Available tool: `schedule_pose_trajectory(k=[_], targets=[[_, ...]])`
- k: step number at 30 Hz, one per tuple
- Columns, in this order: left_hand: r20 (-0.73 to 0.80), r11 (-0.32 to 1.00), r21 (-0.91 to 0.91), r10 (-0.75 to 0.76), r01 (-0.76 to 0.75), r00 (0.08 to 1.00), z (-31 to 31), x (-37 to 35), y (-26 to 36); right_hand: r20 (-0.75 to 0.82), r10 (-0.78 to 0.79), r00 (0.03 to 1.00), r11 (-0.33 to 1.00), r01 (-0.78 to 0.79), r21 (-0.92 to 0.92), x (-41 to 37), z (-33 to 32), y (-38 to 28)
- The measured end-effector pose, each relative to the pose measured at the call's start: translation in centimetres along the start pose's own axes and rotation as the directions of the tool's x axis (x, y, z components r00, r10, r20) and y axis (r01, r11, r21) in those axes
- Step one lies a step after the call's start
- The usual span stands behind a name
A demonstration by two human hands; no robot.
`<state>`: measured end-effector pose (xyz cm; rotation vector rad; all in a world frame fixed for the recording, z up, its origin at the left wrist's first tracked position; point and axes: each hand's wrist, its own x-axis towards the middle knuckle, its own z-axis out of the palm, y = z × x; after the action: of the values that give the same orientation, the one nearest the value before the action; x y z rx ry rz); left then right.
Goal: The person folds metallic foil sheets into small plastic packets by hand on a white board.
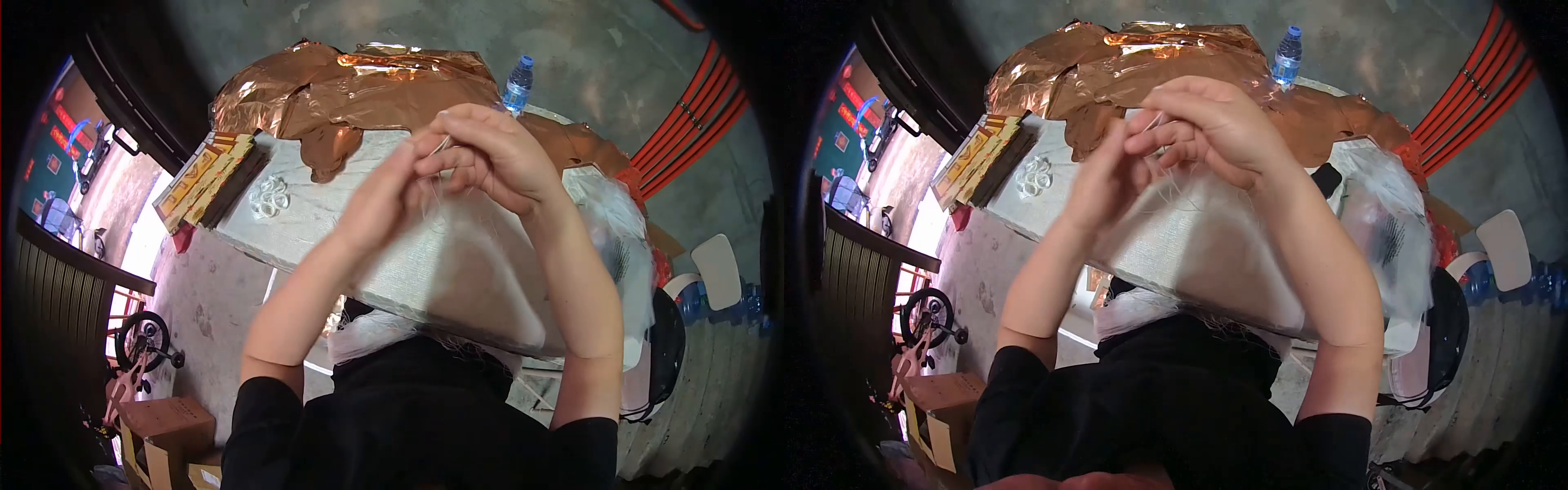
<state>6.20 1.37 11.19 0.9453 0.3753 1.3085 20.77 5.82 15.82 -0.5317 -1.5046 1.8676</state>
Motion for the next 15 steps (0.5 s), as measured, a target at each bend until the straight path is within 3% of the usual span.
schedule_pose_trajectory(k=[1,2,4,5,7,8,9,10,11,12,13,14,15], targets=[[-0.018,0.982,0.185,-0.043,0.046,0.999,-1.6,-0.1,-1.2,-0.103,-0.041,0.994,0.988,0.056,0.145,0.0,-0.4,0.4],[0.146,0.999,0.032,-0.046,0.042,0.988,-2.9,0.1,-2.4,-0.213,-0.067,0.975,0.951,0.127,0.28,0.0,-1.1,0.9],[-0.117,0.845,0.512,-0.11,0.155,0.987,-2.0,-1.2,-3.2,-0.268,-0.073,0.961,0.923,0.167,0.348,-0.3,-2.7,2.4],[-0.112,0.845,0.511,-0.116,0.158,0.987,-2.0,-1.6,-3.9,-0.307,-0.1,0.946,0.953,0.18,0.244,-0.6,-3.0,3.2],[0.012,0.589,0.806,0.086,-0.061,0.996,-2.2,-2.3,-5.1,-0.377,-0.189,0.907,0.981,0.191,-0.033,-1.3,-2.7,4.8],[0.011,0.59,0.805,0.08,-0.056,0.997,-2.4,-2.5,-5.3,-0.382,-0.186,0.905,0.982,0.189,-0.03,-1.6,-3.2,5.8],[0.03,0.564,0.821,0.104,-0.084,0.994,-2.5,-2.8,-5.2,-0.303,-0.31,0.901,0.885,0.157,-0.437,-1.8,-3.9,7.1],[0.048,0.537,0.836,0.13,-0.111,0.99,-2.7,-3.0,-4.9,-0.177,-0.388,0.905,0.629,0.12,-0.768,-2.0,-4.4,8.2],[0.073,0.49,0.858,0.181,-0.154,0.981,-3.3,-2.9,-4.3,-0.039,-0.426,0.904,0.509,0.204,-0.836,-2.3,-4.7,9.2],[0.069,0.49,0.859,0.175,-0.148,0.982,-3.7,-2.7,-3.5,-0.042,-0.424,0.905,0.515,0.202,-0.833,-2.8,-4.5,9.1],[-0.002,0.47,0.881,0.13,-0.06,0.992,-3.9,-2.6,-2.7,-0.043,-0.181,0.982,0.764,0.113,-0.635,-3.4,-4.2,8.4],[-0.072,0.445,0.895,0.089,0.025,0.993,-4.1,-2.3,-2.1,0.031,0.059,0.998,0.919,-0.042,-0.392,-3.8,-3.8,7.6],[0.029,0.452,0.889,0.114,-0.078,0.993,-4.6,-2.0,-2.5,0.105,0.129,0.986,0.958,-0.096,-0.269,-4.2,-3.5,6.8]])
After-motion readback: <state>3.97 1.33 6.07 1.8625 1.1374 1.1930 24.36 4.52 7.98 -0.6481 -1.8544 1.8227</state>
